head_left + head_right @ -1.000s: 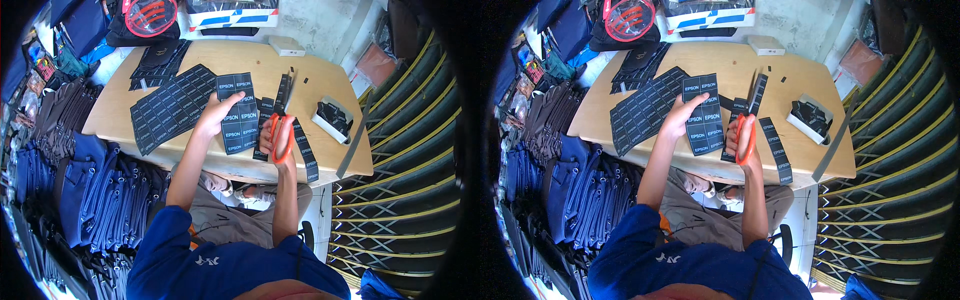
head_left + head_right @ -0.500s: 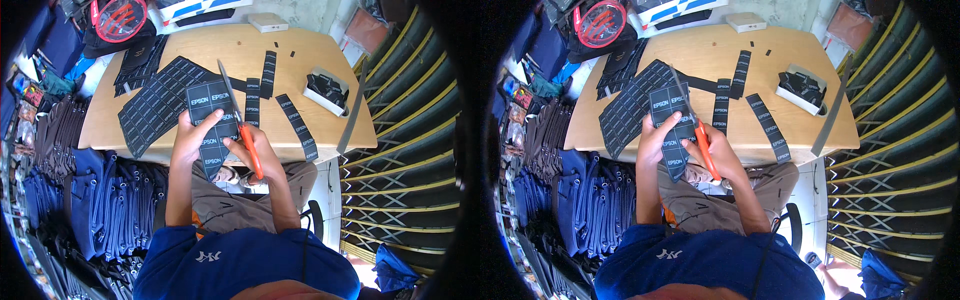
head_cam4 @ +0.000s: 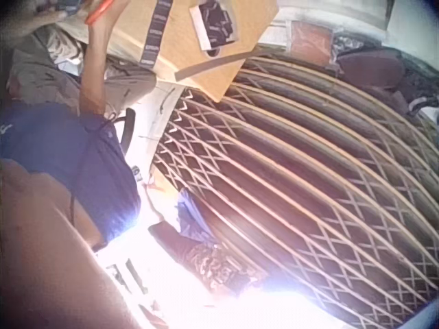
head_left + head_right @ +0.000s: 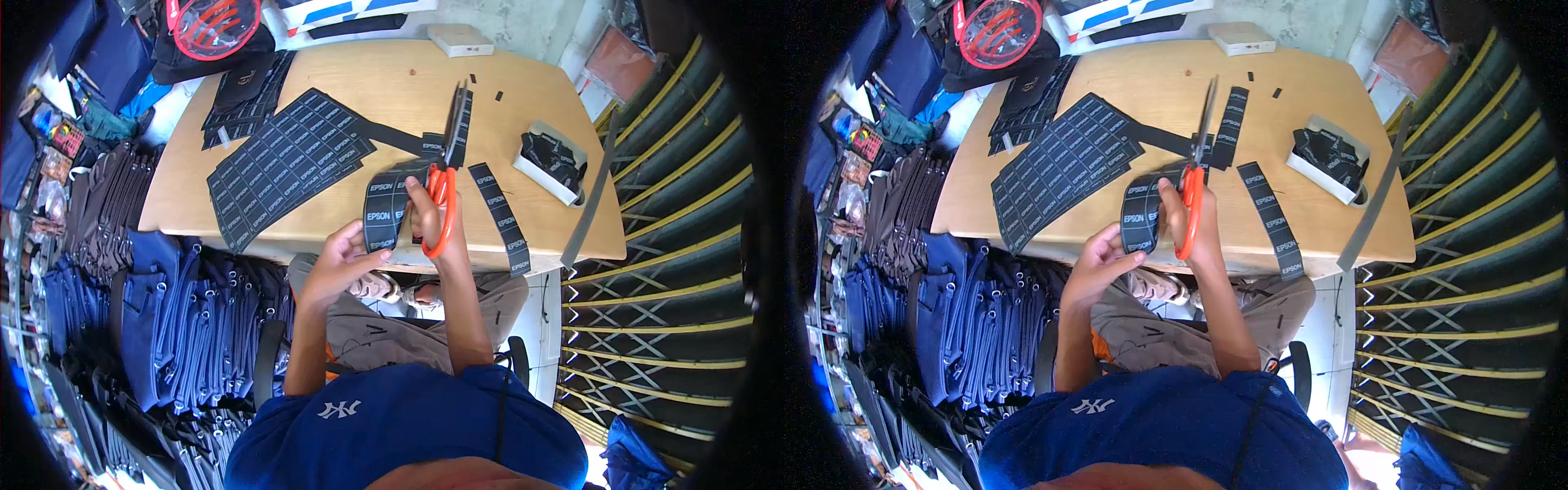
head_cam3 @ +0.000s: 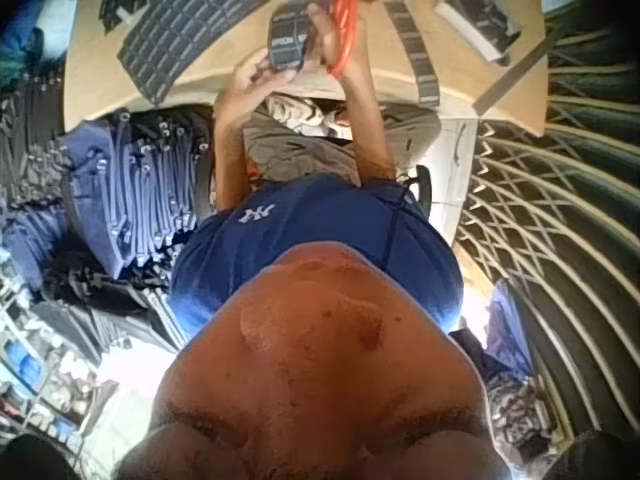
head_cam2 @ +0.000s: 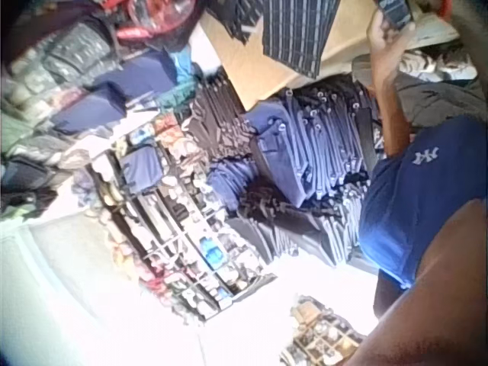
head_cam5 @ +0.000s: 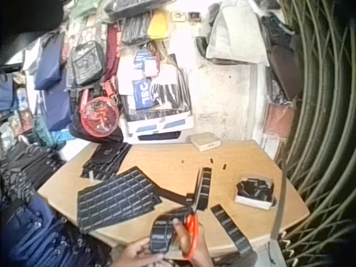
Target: Cutting rows of branded Epson labels from a larger sheet using scissors at a workstation.
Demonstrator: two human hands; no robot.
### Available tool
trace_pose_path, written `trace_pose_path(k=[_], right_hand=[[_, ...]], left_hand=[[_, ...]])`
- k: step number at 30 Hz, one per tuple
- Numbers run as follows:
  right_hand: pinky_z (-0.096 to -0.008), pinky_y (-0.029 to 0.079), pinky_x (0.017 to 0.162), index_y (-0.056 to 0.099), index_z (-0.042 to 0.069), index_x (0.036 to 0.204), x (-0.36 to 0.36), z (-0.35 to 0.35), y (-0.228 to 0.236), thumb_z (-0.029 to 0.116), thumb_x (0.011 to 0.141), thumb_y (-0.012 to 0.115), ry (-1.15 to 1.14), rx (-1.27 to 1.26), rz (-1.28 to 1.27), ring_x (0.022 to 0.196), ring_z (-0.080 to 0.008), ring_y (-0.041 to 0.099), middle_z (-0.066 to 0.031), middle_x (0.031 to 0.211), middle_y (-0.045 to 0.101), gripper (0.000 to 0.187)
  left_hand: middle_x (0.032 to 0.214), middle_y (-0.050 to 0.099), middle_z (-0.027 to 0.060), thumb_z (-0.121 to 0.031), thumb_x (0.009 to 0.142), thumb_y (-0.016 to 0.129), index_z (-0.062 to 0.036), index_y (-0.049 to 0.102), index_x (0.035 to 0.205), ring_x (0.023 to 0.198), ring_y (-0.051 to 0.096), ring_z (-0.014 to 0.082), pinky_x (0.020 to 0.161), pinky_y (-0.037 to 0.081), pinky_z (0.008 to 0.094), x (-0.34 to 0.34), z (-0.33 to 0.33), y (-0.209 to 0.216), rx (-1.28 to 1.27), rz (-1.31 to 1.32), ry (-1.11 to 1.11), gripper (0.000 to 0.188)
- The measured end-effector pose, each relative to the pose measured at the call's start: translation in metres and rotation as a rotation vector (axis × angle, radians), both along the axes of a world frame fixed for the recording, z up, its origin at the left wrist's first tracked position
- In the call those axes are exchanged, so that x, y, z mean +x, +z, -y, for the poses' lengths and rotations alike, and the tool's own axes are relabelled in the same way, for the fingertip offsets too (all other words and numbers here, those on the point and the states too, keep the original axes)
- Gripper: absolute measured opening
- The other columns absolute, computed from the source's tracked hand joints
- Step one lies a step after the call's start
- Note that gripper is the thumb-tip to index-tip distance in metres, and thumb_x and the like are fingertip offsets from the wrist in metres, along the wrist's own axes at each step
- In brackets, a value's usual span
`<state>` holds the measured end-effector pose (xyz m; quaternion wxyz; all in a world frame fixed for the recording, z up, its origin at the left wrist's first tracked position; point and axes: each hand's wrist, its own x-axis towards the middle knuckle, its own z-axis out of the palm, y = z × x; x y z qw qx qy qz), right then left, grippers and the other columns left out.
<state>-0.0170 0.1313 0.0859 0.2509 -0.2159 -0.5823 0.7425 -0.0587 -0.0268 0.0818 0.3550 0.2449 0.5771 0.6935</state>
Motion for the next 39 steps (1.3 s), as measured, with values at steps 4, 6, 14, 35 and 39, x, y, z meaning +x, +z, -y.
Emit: trace_pose_path(k=[4, 6, 14, 35, 39], right_hand=[[-0.0236, 0.027, 0.035, 0.048, 0.003, 0.071, -0.006, 0.002, 0.002, 0.022, 0.086, 0.059, 0.038, -0.199, -0.053, 0.040, -0.0064, 0.039, 0.0008, 0.055, 0.046, 0.026], [-0.0199, 0.016, 0.035, 0.047, 0.008, 0.073, -0.008, 0.001, 0.001, 0.027, 0.088, 0.056, 0.068, -0.114, 0.014, 0.037, -0.0007, 0.026, 0.0068, 0.049, 0.036, 0.026], [-0.0180, 0.020, 0.039, 0.054, 0.001, 0.088, 0.042, -0.007, 0.003, 0.037, 0.091, 0.050, 0.104, 0.253, 0.172, 0.044, 0.0001, 0.029, 0.0051, 0.060, 0.041, 0.037], [-0.0261, 0.038, 0.058, 0.047, 0.004, 0.102, 0.168, 0.044, -0.054, 0.019, 0.090, 0.046, 0.467, 0.031, 0.460, 0.061, -0.0098, 0.044, -0.0013, 0.069, 0.045, 0.019], [-0.0289, 0.041, 0.062, 0.047, 0.004, 0.102, 0.181, 0.043, -0.056, 0.019, 0.090, 0.047, 0.475, 0.140, 0.519, 0.064, -0.0137, 0.050, -0.0049, 0.072, 0.050, 0.019]], left_hand=[[0.095, 0.062, 0.0049, -0.005, 0.085, 0.059, 0.0004, 0.051, 0.112, 0.085, 0.058, 0.0083, 0.073, 0.047, 0.0221, -0.001, -0.005, -0.015, -0.046, -0.022, 0.029, 0.029], [0.091, 0.063, 0.0064, -0.010, 0.088, 0.056, -0.0001, 0.052, 0.109, 0.075, 0.062, 0.0109, 0.067, 0.049, 0.0213, -0.001, -0.007, -0.018, -0.004, 0.053, 0.135, 0.024], [0.072, 0.061, 0.0046, -0.009, 0.089, 0.054, 0.0014, 0.054, 0.100, 0.062, 0.059, 0.0080, 0.054, 0.046, 0.0192, 0.000, 0.021, -0.032, -0.096, 0.112, 0.150, 0.015], [0.090, 0.064, 0.0101, -0.008, 0.089, 0.055, 0.0015, 0.051, 0.101, 0.075, 0.064, 0.0142, 0.066, 0.052, 0.0224, 0.032, 0.001, -0.053, 0.043, 0.345, 0.354, 0.016], [0.089, 0.064, 0.0096, -0.007, 0.089, 0.055, 0.0017, 0.051, 0.102, 0.078, 0.063, 0.0134, 0.067, 0.051, 0.0227, 0.037, -0.004, -0.054, 0.058, 0.393, 0.355, 0.017]])
